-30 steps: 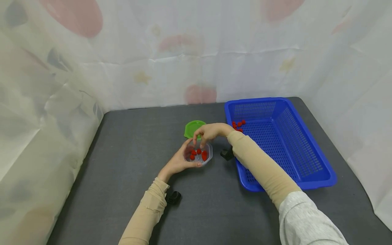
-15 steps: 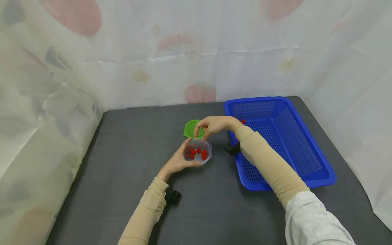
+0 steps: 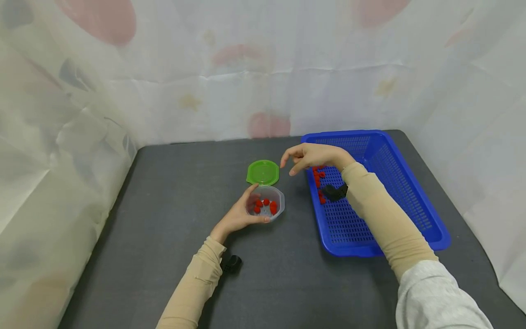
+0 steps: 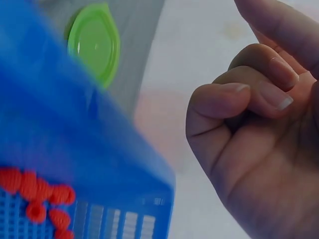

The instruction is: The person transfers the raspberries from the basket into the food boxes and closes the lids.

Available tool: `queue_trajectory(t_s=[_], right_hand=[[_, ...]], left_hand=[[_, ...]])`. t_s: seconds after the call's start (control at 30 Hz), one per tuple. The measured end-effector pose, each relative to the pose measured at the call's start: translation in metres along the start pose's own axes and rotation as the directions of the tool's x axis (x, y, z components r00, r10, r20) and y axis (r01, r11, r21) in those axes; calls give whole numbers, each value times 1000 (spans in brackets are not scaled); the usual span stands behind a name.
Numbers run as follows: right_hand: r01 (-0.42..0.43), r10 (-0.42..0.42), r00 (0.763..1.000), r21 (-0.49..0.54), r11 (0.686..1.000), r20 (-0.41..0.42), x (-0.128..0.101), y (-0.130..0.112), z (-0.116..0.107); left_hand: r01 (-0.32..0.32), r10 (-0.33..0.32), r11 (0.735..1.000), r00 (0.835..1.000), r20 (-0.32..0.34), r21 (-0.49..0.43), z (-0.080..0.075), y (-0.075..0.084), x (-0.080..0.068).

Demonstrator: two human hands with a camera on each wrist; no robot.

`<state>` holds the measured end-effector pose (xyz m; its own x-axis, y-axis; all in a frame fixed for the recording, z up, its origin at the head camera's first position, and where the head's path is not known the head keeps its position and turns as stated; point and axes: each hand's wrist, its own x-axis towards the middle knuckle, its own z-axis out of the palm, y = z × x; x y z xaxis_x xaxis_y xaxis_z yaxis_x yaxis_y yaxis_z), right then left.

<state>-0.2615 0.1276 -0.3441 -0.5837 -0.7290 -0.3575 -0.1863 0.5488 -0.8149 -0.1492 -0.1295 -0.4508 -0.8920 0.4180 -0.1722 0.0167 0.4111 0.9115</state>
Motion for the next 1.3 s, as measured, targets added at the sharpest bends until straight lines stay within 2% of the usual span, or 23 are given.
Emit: queue_trajectory(t_s=[0.13,0.37,0.57,0.83,1.07,1.3], right_hand=[[-16,17,999,22,1000,-45,-10,13,-9],[-23,33,996,120,993,-83,-24,39,-21],[-53,74,985,135,989,-157,-34,61,-27],[-103,139,964,167,981,-225,-37,86,-24],[-152,208,945,224,963,-252,-36,107,-20],[-177,233,926,203,963,-297,-36,124,-14]], left_hand=[[-10,10,1000,1000,0,-3,0,-1,-1],[-17,16,1000,1000,-2,-8,1,-1,-3],[-17,17,1000,1000,-3,-1,1,-1,-4],[-9,9,1000,1000,-3,-18,1,-2,-6],[-14,14,1000,1000,-3,-8,2,-1,-5],[-7,8,1000,1000,12,-20,2,-3,-5]])
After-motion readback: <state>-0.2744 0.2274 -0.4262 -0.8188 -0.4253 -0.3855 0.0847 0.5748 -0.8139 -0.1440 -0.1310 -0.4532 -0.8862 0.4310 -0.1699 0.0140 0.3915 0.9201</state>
